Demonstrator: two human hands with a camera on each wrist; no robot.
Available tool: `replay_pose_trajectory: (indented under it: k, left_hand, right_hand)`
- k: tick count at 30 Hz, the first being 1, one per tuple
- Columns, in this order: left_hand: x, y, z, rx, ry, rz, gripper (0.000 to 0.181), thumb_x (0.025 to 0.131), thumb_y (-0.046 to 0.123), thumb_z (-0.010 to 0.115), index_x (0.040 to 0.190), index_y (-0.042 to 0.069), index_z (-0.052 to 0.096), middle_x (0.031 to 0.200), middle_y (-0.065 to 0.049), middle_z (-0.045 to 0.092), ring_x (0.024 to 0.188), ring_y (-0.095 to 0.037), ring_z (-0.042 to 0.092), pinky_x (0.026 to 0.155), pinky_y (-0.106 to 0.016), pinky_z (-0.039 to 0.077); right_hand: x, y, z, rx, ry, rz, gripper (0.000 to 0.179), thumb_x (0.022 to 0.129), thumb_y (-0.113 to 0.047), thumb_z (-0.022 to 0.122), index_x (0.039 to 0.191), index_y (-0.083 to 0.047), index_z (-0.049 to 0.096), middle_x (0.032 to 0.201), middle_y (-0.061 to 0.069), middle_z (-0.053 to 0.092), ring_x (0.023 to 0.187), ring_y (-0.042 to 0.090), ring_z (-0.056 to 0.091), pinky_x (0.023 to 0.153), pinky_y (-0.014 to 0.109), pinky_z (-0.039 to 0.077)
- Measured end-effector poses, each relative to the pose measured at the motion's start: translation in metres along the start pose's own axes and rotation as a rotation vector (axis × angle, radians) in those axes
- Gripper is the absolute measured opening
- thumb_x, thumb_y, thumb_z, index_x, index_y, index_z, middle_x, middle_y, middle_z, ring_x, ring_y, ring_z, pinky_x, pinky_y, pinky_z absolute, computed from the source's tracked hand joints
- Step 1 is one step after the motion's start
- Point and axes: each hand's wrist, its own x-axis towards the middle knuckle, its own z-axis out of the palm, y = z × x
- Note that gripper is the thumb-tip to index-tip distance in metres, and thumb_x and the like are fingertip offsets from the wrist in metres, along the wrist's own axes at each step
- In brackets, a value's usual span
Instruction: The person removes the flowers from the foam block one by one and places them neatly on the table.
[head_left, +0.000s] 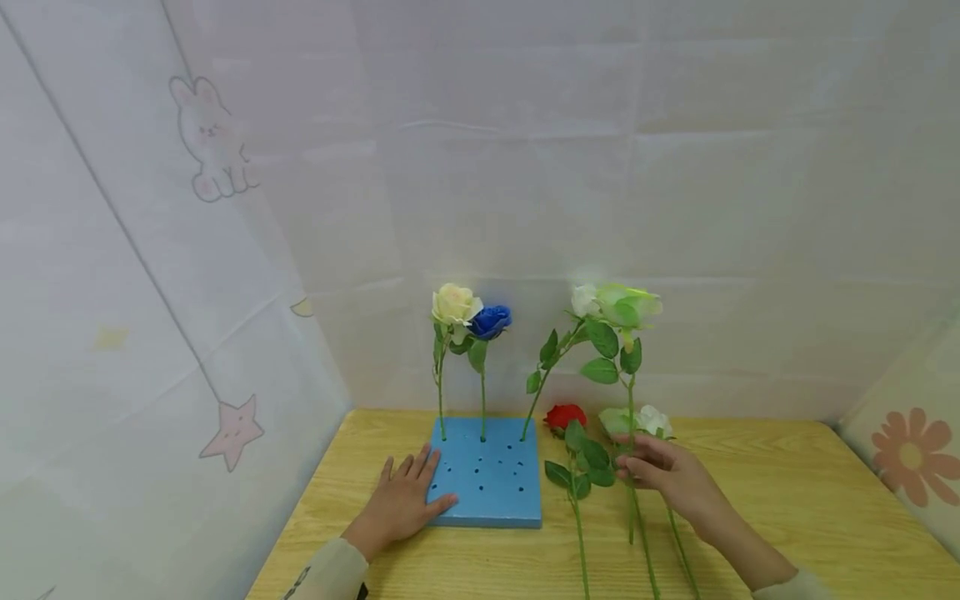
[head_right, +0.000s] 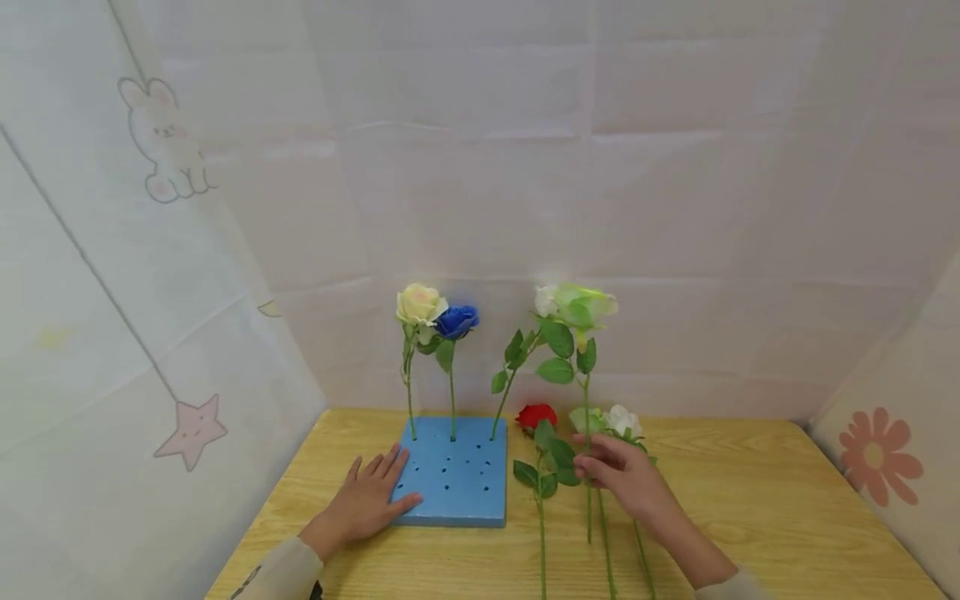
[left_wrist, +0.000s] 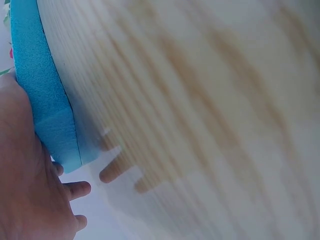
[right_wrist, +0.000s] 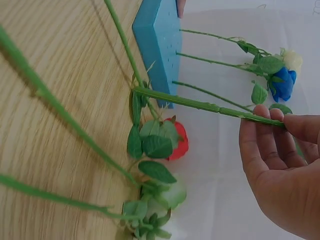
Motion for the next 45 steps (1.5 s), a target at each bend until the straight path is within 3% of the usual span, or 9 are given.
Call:
replay_pose_trajectory:
  k: [5, 12, 17, 28, 38, 45]
  left_hand:
    - [-0.002, 0.004, -0.003, 0.001, 0.007, 0.009, 0.094, 0.096, 0.076, 0.036, 0.162, 0.01, 0.026, 0.166, -0.016, 0.025, 0.144, -0.046, 0.036, 0.113, -0.074, 0.013]
    - [-0.002, 0.003, -0.005, -0.008, -0.011, 0.005, 0.094, 0.096, 0.076, 0.036, 0.162, 0.01, 0.026, 0.166, -0.017, 0.024, 0.145, -0.046, 0.035, 0.114, -0.074, 0.012]
    - [-0.001, 0.001, -0.001, 0.018, -0.02, -0.006, 0.095, 0.095, 0.079, 0.031, 0.163, 0.013, 0.023, 0.168, -0.013, 0.021, 0.146, -0.044, 0.034, 0.115, -0.072, 0.013]
    - [-0.004, 0.006, -0.007, 0.01, -0.007, 0.0, 0.092, 0.097, 0.075, 0.038, 0.161, 0.008, 0.029, 0.166, -0.017, 0.025, 0.144, -0.046, 0.036, 0.114, -0.073, 0.014]
    - [-0.003, 0.006, -0.008, -0.003, 0.001, -0.003, 0.093, 0.097, 0.076, 0.037, 0.161, 0.009, 0.029, 0.166, -0.016, 0.026, 0.144, -0.046, 0.036, 0.114, -0.073, 0.013]
    - [-0.003, 0.005, -0.005, -0.003, 0.001, 0.001, 0.093, 0.097, 0.076, 0.036, 0.161, 0.008, 0.029, 0.166, -0.017, 0.025, 0.144, -0.046, 0.035, 0.114, -0.073, 0.013]
  right_hand:
    - [-0.013, 0.002, -0.014, -0.021, 0.035, 0.03, 0.057, 0.101, -0.029, 0.064, 0.148, 0.001, 0.048, 0.117, 0.009, 0.07, 0.103, 0.017, 0.07, 0.091, 0.038, 0.058]
    - [-0.027, 0.008, -0.031, -0.06, 0.036, 0.041, 0.06, 0.102, -0.029, 0.063, 0.148, 0.003, 0.045, 0.111, 0.012, 0.07, 0.101, 0.023, 0.07, 0.089, 0.041, 0.058]
    - [-0.034, 0.013, -0.039, -0.055, 0.009, 0.062, 0.063, 0.103, -0.026, 0.062, 0.15, 0.008, 0.039, 0.113, 0.013, 0.069, 0.102, 0.021, 0.07, 0.087, 0.04, 0.059]
    - [-0.049, 0.027, -0.066, -0.083, -0.024, 0.138, 0.073, 0.103, -0.026, 0.061, 0.153, 0.015, 0.027, 0.117, 0.011, 0.069, 0.101, 0.023, 0.071, 0.084, 0.039, 0.06]
    - [-0.061, 0.039, -0.091, -0.068, -0.072, 0.167, 0.066, 0.105, -0.025, 0.058, 0.153, 0.011, 0.031, 0.115, 0.008, 0.069, 0.098, 0.024, 0.07, 0.08, 0.036, 0.059]
    - [-0.067, 0.053, -0.105, -0.029, -0.137, 0.197, 0.066, 0.108, -0.023, 0.053, 0.151, 0.018, 0.024, 0.114, 0.008, 0.069, 0.099, 0.026, 0.07, 0.081, 0.037, 0.059]
